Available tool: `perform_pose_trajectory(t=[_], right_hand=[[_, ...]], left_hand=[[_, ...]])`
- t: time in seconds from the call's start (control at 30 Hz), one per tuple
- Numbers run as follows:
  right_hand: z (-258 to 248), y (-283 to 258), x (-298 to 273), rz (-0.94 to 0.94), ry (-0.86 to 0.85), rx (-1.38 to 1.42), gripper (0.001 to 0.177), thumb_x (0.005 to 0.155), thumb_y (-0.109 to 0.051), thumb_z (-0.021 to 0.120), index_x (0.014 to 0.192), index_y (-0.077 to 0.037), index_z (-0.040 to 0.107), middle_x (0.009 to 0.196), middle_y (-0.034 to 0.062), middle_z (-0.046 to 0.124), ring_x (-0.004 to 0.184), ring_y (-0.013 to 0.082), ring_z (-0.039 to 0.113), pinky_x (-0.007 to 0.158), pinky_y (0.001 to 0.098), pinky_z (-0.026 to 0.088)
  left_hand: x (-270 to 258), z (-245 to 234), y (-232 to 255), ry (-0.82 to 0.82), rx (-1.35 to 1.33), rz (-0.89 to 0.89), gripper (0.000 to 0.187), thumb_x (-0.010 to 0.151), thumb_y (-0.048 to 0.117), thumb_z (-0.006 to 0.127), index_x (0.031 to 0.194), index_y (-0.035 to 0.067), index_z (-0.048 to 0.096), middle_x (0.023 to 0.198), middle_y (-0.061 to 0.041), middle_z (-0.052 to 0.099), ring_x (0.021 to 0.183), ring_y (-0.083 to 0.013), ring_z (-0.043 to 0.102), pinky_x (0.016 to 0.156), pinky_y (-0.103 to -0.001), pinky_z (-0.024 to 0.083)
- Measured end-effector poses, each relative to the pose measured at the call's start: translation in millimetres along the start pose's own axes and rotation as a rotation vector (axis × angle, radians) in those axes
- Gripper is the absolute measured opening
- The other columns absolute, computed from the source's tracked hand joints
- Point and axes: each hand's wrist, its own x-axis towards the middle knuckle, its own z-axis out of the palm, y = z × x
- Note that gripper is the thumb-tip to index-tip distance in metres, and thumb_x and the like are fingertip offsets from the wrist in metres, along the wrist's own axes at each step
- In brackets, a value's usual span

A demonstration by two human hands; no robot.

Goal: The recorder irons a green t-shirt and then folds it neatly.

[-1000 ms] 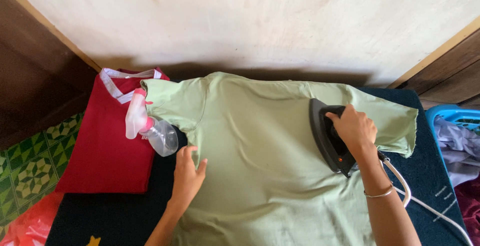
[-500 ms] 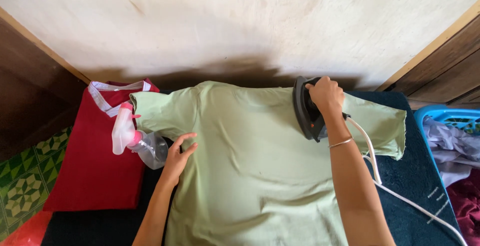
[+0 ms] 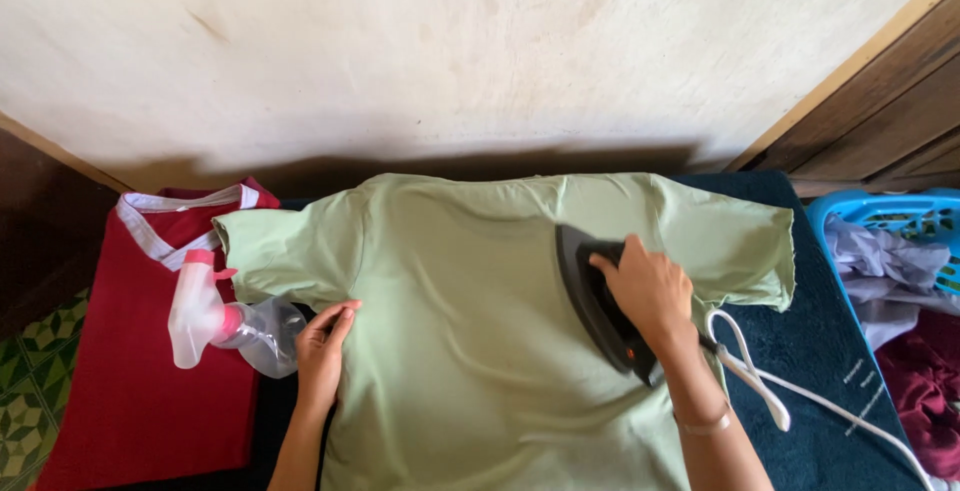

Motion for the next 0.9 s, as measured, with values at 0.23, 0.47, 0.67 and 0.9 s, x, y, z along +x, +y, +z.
perform_pose_trajectory(t=[0.23,0.47,0.67,0.9], right_hand=[[8,5,47,-0.029,0.085,0.063,0.057,0.092,-0.056,0.066,0.113,-0.004,0.062,0.106,0.0271,0.072,0.103,0.0491,0.068,0.088,0.0557,0.053],[-9,114,14,-0.091,-0.085,-0.039,0.064,0.087,-0.065,0.062,0.116,-0.008,0.067,0.108,0.0234,0.074,0.104,0.0451,0.07,0.09,0.0533,0.055],[-55,269,2,0.063,0.079,-0.046,0.074,0.088,-0.07,0.061,0.117,-0.003,0.074,0.112,0.027,0.075,0.104,0.0453,0.071,0.091,0.0517,0.055],[-60,378,17,0.063,0.447,0.53,0.032,0.096,-0.017,0.081,0.118,0.003,0.07,0.097,0.0182,0.073,0.087,0.0252,0.065,0.078,0.0392,0.052]], left_hand=[[-2,10,41,-0.189,0.062,0.074,0.042,0.092,0.006,0.07,0.134,0.002,0.067,0.123,-0.004,0.067,0.106,-0.0078,0.06,0.095,-0.024,0.046],[3,34,101,-0.47,0.009,0.095,0.07,0.084,0.002,0.069,0.151,0.006,0.05,0.153,-0.006,0.055,0.136,-0.0141,0.051,0.114,-0.028,0.035],[23,42,134,-0.497,-0.207,0.243,0.077,0.085,0.005,0.068,0.157,0.002,0.043,0.16,-0.014,0.048,0.141,-0.0198,0.048,0.117,-0.033,0.037],[11,70,183,-0.451,-0.66,0.362,0.068,0.096,0.017,0.067,0.159,0.002,0.045,0.156,-0.014,0.054,0.138,-0.0215,0.056,0.121,-0.036,0.047]])
